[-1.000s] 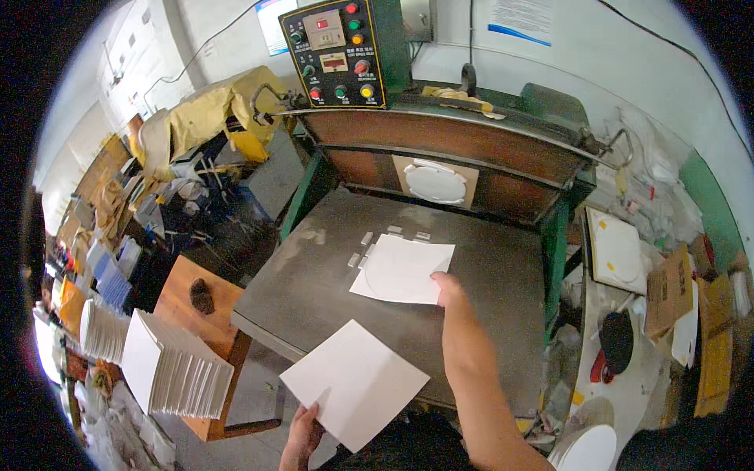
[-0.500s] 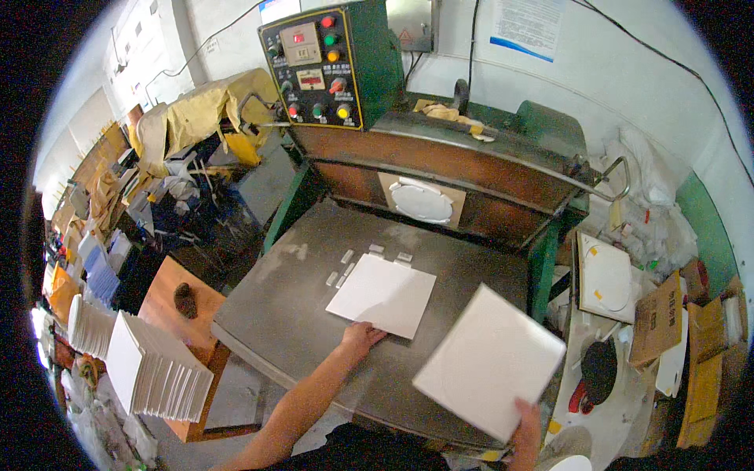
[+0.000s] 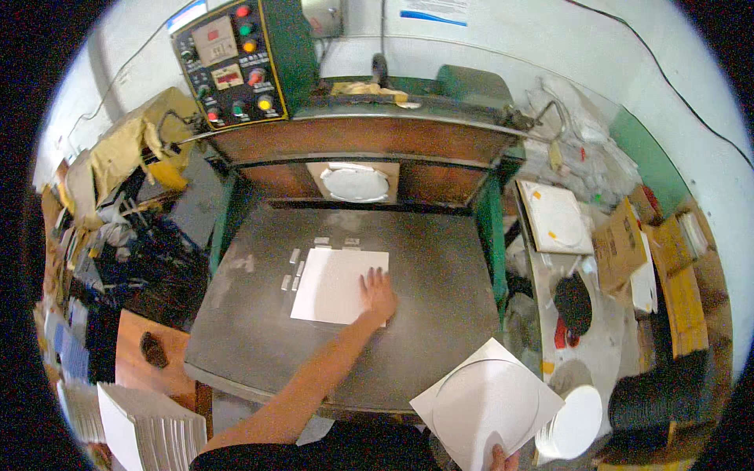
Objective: The person operates a die-cutting machine to process round paper products, placing square sheets onto the bed, pressing buttons to cycle the machine, and removing the finished circular cutouts and scrap frames.
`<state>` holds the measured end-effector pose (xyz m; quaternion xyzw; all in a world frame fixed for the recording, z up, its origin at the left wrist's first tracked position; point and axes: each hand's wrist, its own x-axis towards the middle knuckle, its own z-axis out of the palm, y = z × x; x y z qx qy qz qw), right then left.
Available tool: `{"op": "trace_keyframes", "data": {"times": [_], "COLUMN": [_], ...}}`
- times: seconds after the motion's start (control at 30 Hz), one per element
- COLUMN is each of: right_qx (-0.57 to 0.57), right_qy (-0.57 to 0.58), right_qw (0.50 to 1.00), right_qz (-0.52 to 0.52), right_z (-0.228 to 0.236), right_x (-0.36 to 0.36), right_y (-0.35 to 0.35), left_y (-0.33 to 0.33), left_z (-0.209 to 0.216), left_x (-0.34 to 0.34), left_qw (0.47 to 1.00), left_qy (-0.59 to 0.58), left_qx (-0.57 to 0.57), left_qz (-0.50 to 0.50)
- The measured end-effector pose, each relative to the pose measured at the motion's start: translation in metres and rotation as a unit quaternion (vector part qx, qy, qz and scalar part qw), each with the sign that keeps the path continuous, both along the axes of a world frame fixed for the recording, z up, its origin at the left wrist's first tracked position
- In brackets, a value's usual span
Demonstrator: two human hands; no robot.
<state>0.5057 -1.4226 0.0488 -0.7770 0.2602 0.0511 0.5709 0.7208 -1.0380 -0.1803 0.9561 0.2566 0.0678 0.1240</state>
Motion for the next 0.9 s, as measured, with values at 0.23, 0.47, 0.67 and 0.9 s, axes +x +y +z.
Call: {"op": "trace_keyframes", "data": {"times": [0.23,0.47,0.67,0.9], "right_qx": [0.188,0.268,0.380,0.334], "right_qy": [-0.065,-0.030,-0.043,-0.057], "right_qw": [0.967,0.927,0.894,0.906], "right_qz": [-0.156,-0.259,-0.233,-0.252], "right_z": [-0.013,-0.064,-0.085,-0.126], "right_x": [-0.070,-0.118,-0.135,-0.168], "right_y": [-0.027,-0.070,-0.091,-0.164], "left_y": [-0.011,-0.109,-0.205,-0.318], "left_z": [-0.008,0.119,0.167,0.123], "left_x": [0.022,-0.084,-0.155,-0.183], "left_qw": [0.998,0.705,0.626,0.581], "left_qy": [0.053,0.085,0.291,0.351], "left_qx": [0.031,-0.646,-0.612,-0.671], "left_qz": [-0.021,-0.281,-0.386,-0.298]}}
